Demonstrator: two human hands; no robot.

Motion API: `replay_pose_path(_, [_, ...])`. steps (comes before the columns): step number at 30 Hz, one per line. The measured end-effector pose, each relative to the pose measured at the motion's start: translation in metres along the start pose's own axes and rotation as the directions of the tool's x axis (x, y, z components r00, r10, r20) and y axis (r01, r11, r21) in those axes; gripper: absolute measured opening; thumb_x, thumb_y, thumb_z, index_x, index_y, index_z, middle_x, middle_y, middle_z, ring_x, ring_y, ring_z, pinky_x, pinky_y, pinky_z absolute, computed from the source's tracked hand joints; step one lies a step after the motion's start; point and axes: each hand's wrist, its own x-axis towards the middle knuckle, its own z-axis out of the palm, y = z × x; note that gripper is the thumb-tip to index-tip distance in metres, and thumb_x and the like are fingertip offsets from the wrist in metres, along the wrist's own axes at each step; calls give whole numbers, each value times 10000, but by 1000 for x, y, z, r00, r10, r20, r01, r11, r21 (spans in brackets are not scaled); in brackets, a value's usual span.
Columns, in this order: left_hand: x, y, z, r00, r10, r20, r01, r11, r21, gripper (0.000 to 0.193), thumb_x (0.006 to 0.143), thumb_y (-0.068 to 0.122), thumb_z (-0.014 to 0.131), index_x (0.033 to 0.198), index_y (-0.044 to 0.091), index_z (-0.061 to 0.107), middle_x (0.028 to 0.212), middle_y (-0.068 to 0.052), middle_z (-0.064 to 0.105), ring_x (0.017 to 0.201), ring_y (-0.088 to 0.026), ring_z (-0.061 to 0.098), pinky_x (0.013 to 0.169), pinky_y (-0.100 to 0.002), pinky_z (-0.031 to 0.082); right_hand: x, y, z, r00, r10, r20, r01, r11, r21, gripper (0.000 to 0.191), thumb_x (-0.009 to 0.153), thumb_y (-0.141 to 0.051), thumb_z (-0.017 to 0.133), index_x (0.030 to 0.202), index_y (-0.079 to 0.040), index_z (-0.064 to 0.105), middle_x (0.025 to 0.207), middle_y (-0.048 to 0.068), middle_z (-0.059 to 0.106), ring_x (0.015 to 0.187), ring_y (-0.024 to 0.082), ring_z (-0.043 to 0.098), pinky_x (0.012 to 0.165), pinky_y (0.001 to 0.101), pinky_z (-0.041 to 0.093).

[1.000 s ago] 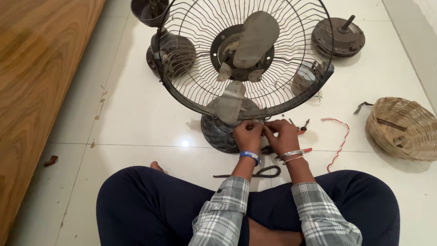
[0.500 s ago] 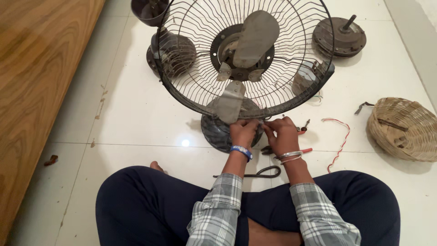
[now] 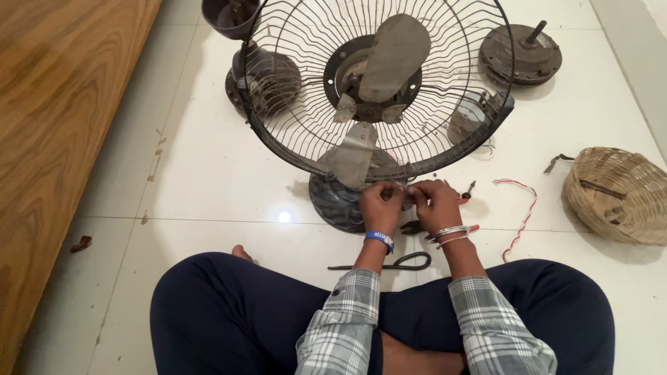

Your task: The person sits on the floor repairing an electric table fan. They twist and secure fasteners by hand to attach the front grille guard to the fan base, briefly pick up and set down pliers, and continue working around the guard rim with small parts from the floor.

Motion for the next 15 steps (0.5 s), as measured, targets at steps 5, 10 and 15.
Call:
replay_pose_path(5, [-3, 0, 7, 1000, -6, -22, 6, 1000, 4, 128, 830, 77, 767, 862, -32, 709, 762, -111, 746, 666, -153, 717, 628, -301, 579, 0, -1, -3, 994, 101, 53, -107, 983, 152, 160, 926, -175, 700, 949, -28, 760, 807, 131, 739, 698, 234, 705, 668, 348, 542])
replay_pose_path(10, [-10, 2, 8, 997, 2, -78, -5, 999, -33, 135, 844, 92, 755, 905, -16, 701, 787, -97, 752, 689, -159, 742, 635, -295, 592, 1, -4, -4, 994, 96, 51, -101, 990, 94, 168, 916, -175, 714, 958, -25, 776, 813, 147, 737, 694, 248, 694, 658, 362, 529])
replay_pose_path(15, [-9, 3, 9, 987, 104, -124, -93, 991, 96, 95, 847, 80, 755, 866, -9, 732, 774, -106, 739, 657, -170, 725, 622, -309, 563, 1, -5, -6, 998, 20, 55, -21, 999, 25, 162, 919, -165, 721, 942, -18, 784, 811, 155, 742, 720, 272, 680, 670, 376, 523])
